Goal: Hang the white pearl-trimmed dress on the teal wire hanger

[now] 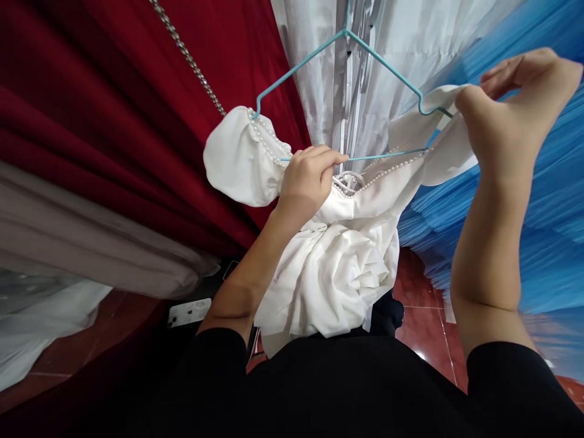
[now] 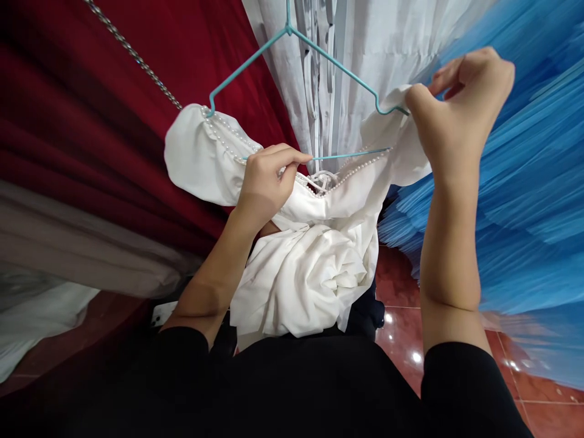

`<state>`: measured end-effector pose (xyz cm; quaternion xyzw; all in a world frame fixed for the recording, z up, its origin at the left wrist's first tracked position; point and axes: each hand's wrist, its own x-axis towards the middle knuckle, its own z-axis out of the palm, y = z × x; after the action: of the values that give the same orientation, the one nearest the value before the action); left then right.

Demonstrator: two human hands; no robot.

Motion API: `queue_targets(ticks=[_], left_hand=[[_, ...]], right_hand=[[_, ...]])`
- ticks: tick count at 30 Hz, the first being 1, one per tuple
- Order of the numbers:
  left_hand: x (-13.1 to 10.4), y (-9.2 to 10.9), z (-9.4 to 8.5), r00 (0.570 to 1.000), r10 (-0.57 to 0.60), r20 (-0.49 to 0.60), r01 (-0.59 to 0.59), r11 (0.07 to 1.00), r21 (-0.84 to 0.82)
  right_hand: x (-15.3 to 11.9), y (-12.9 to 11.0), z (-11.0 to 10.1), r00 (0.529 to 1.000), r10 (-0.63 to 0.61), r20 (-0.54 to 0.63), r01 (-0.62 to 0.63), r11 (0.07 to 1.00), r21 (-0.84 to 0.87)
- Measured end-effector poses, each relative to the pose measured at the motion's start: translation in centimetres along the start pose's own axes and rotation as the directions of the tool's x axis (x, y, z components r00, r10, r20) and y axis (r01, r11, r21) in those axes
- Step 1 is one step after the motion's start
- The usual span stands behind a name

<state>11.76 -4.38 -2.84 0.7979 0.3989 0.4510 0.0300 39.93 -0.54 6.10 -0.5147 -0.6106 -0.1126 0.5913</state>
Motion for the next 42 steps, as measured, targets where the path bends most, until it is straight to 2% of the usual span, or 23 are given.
queue_targets(ticks=[3, 5, 8, 9, 11, 12, 13, 14, 16, 18, 19, 20, 22, 23, 24, 28, 32, 34, 36, 38, 39, 41, 42], left_hand=[[-0.2, -0.1, 0.2, 1.000, 0.004, -0.005, -0.004, 0.999, 0.033], [-0.3, -0.4, 0.3, 1.000, -0.002, -0.016, 0.003, 0.998, 0.057], [-0.3, -0.6, 0.5, 0.999, -0.007, -0.032, 0.009, 0.997, 0.076], [-0.3, -0.5, 0.5, 0.999, -0.004, -0.034, 0.006, 0.997, 0.075], [-0.2, -0.4, 0.6, 0.999, 0.005, -0.040, -0.002, 0.998, 0.065], [-0.2, -0.3, 0.7, 0.999, 0.010, -0.044, -0.007, 0.998, 0.057], [-0.2, -0.2, 0.7, 0.999, 0.016, -0.046, -0.014, 0.999, 0.046], [-0.3, -0.1, 0.7, 0.999, 0.026, -0.047, -0.024, 0.999, 0.030], [-0.6, -0.2, 0.6, 0.996, 0.051, -0.073, -0.051, 0.999, -0.003], [-1.0, -0.5, 0.1, 0.979, 0.077, -0.188, -0.078, 0.997, 0.002], [-1.3, -0.8, -0.2, 0.955, 0.093, -0.283, -0.088, 0.996, 0.028], [-1.5, -1.2, -0.6, 0.913, 0.114, -0.392, -0.094, 0.993, 0.072], [-1.7, -2.2, -1.6, 0.806, 0.167, -0.568, -0.082, 0.982, 0.173], [-1.6, -2.9, -2.1, 0.772, 0.178, -0.611, -0.063, 0.977, 0.204], [-1.5, -3.5, -2.6, 0.759, 0.169, -0.629, -0.038, 0.976, 0.217], [0.0, -5.8, -4.1, 0.797, 0.017, -0.604, 0.071, 0.990, 0.122], [1.4, -6.8, -6.3, 0.745, -0.071, -0.663, 0.074, 0.997, -0.024], [1.2, -7.3, -7.8, 0.711, -0.093, -0.697, 0.077, 0.996, -0.054], [0.2, -8.2, -9.3, 0.688, -0.137, -0.713, 0.149, 0.988, -0.046], [-1.7, -9.2, -10.1, 0.706, -0.212, -0.676, 0.251, 0.967, -0.041], [-2.8, -9.6, -10.2, 0.730, -0.251, -0.636, 0.288, 0.956, -0.046], [-5.1, -9.7, -9.6, 0.767, -0.302, -0.566, 0.323, 0.944, -0.066], [-6.2, -9.4, -9.0, 0.801, -0.311, -0.511, 0.322, 0.944, -0.070]], right_hand=[[0.0, -1.9, 1.2, 0.995, 0.012, 0.102, -0.011, 1.000, -0.006], [-0.6, -2.7, 1.5, 0.992, -0.021, 0.123, 0.020, 1.000, 0.005], [-2.5, -3.3, 2.1, 0.977, -0.213, 0.023, 0.209, 0.971, 0.115], [-3.4, -3.5, 2.5, 0.964, -0.266, 0.026, 0.260, 0.955, 0.147], [-5.8, -3.6, 3.7, 0.923, -0.349, 0.160, 0.313, 0.926, 0.213], [-7.1, -3.6, 4.4, 0.886, -0.380, 0.266, 0.322, 0.917, 0.234], [-8.4, -3.4, 5.2, 0.827, -0.422, 0.371, 0.340, 0.902, 0.268], [-9.7, -3.2, 5.9, 0.793, -0.443, 0.418, 0.352, 0.894, 0.279], [-11.8, -2.5, 7.2, 0.806, -0.449, 0.386, 0.375, 0.892, 0.252], [-12.8, -2.0, 7.9, 0.859, -0.401, 0.319, 0.340, 0.912, 0.230], [-13.0, -1.9, 8.0, 0.880, -0.366, 0.302, 0.305, 0.924, 0.232], [-13.1, -1.8, 8.1, 0.895, -0.335, 0.295, 0.271, 0.933, 0.238], [-13.0, -1.9, 8.1, 0.904, -0.308, 0.296, 0.240, 0.940, 0.244], [-12.9, -2.0, 8.2, 0.902, -0.312, 0.297, 0.246, 0.939, 0.239], [-12.9, -2.1, 8.2, 0.900, -0.320, 0.295, 0.259, 0.939, 0.226], [-13.1, -2.4, 8.3, 0.909, -0.325, 0.262, 0.290, 0.943, 0.163], [-12.8, -2.0, 7.9, 0.899, -0.347, 0.269, 0.305, 0.934, 0.184], [-12.4, -1.7, 7.7, 0.892, -0.355, 0.279, 0.306, 0.930, 0.205], [-12.2, -1.6, 7.6, 0.892, -0.359, 0.276, 0.303, 0.926, 0.223], [-12.1, -1.5, 7.6, 0.890, -0.357, 0.284, 0.295, 0.925, 0.238], [-12.1, -1.6, 7.7, 0.889, -0.351, 0.294, 0.286, 0.927, 0.243], [-12.2, -1.7, 8.0, 0.888, -0.336, 0.313, 0.265, 0.932, 0.247], [-12.3, -1.7, 8.2, 0.890, -0.329, 0.315, 0.258, 0.934, 0.247]])
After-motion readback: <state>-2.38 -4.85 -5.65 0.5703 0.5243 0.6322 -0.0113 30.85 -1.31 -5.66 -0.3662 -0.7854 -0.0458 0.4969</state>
